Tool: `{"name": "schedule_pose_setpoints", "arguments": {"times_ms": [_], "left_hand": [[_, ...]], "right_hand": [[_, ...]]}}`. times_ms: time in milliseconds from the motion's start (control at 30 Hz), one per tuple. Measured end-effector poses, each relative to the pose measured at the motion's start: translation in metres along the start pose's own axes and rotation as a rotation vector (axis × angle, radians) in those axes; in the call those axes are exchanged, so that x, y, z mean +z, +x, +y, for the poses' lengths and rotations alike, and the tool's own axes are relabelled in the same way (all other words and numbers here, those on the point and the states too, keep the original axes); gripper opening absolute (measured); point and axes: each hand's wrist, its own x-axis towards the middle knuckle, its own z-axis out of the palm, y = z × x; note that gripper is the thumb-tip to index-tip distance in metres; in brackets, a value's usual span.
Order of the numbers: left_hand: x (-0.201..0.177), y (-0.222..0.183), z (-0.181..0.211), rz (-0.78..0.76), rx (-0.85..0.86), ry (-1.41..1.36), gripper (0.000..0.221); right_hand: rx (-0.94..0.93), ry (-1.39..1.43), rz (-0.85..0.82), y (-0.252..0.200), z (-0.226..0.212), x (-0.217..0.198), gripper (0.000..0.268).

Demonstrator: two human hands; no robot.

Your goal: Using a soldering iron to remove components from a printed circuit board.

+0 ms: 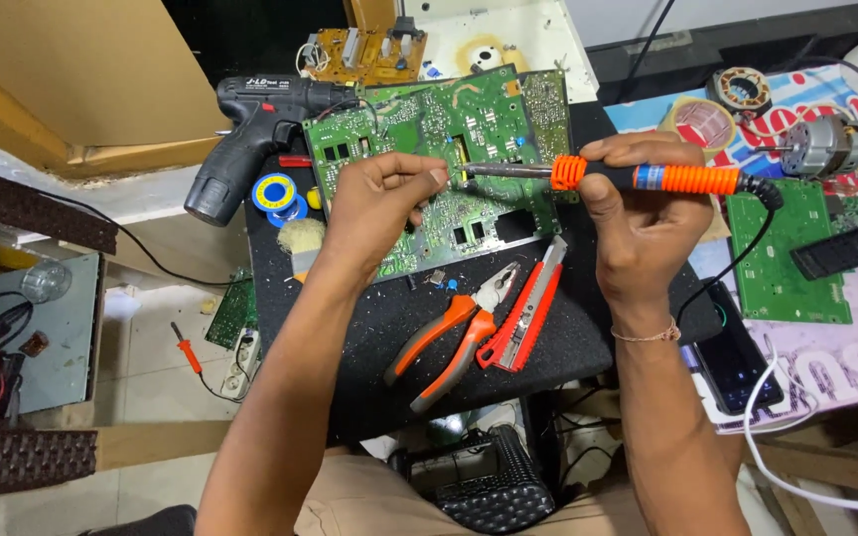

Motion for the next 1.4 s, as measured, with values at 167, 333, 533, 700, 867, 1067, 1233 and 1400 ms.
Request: {"name": "schedule_pose_setpoints", "arguments": {"times_ms": [167,333,533,700,867,1067,1233,1400], "left_hand": [[0.0,-0.002,0.001,-0.008,-0.001,0.002,0.022],[-0.001,0.0,0.006,-0.002,0.0,-0.014,0.022],[-0.008,0.006,-0.007,0.009,0.079,0.069,0.02],[-0.014,0.008,-0.012,-0.024,0.154,0.356,0.019],[-0.013,0.006,-0.013,-0.023,0.162,0.397,0.017],[-0.013,0.004,-0.006,-0.01,0.182,0.444,0.016],[-0.012,0.005,-0.006,-0.028,0.173,0.396,0.016],[-0.009,0.006,0.002,-0.022,0.178,0.456,0.011]], "right_hand": [[0.026,0.022,-0.027,-0.003,0.0,0.001,0.03],[0.034,0.021,-0.046,-0.003,0.003,0.001,0.029],[0.032,0.02,-0.027,-0.002,0.002,0.004,0.029],[-0.027,-0.043,-0.012,0.001,0.003,0.001,0.03],[-0.036,-0.044,-0.013,0.0,0.004,0.0,0.031],[-0.028,-0.057,-0.015,-0.002,0.006,0.002,0.029],[-0.036,-0.092,-0.018,-0.005,0.001,0.001,0.029],[0.086,-0.088,-0.064,-0.005,-0.009,0.0,0.022]]}}
